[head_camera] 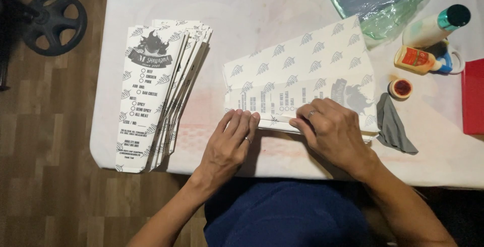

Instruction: Folding and taping paper food wrappers at a manual workstation.

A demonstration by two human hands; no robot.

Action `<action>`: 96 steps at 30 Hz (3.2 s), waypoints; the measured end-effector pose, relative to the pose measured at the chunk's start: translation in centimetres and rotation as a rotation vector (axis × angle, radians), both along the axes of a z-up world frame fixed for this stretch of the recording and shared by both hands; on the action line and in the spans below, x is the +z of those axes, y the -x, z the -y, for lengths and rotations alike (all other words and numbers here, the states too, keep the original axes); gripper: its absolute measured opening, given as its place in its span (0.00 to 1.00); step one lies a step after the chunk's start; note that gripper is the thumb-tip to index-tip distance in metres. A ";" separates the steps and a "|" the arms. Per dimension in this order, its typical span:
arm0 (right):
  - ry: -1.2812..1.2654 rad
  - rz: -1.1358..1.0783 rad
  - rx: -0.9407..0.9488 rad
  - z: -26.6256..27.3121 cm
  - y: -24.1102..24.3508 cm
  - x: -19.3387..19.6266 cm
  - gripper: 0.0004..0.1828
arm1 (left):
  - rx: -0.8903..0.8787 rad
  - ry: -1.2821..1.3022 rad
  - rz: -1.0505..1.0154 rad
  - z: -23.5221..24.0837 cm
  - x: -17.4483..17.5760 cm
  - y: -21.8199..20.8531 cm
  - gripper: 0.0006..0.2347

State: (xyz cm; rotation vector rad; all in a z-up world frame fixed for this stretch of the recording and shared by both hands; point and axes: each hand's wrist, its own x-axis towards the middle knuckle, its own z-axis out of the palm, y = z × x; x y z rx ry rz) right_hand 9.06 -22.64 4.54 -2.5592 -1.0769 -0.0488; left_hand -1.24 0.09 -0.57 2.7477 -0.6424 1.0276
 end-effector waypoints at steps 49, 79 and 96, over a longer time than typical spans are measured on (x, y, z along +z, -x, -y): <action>-0.235 0.045 -0.124 6.8 -0.2 -3.0 0.11 | 0.277 -0.852 -0.257 4.6 4.5 -0.2 0.42; -0.450 -0.011 0.221 5.7 0.1 2.4 0.11 | 0.297 -0.775 -0.234 4.8 4.5 -0.3 0.47; -0.455 0.022 0.284 5.0 1.2 -1.4 0.13 | 0.297 -0.723 -0.245 4.7 3.9 0.0 0.42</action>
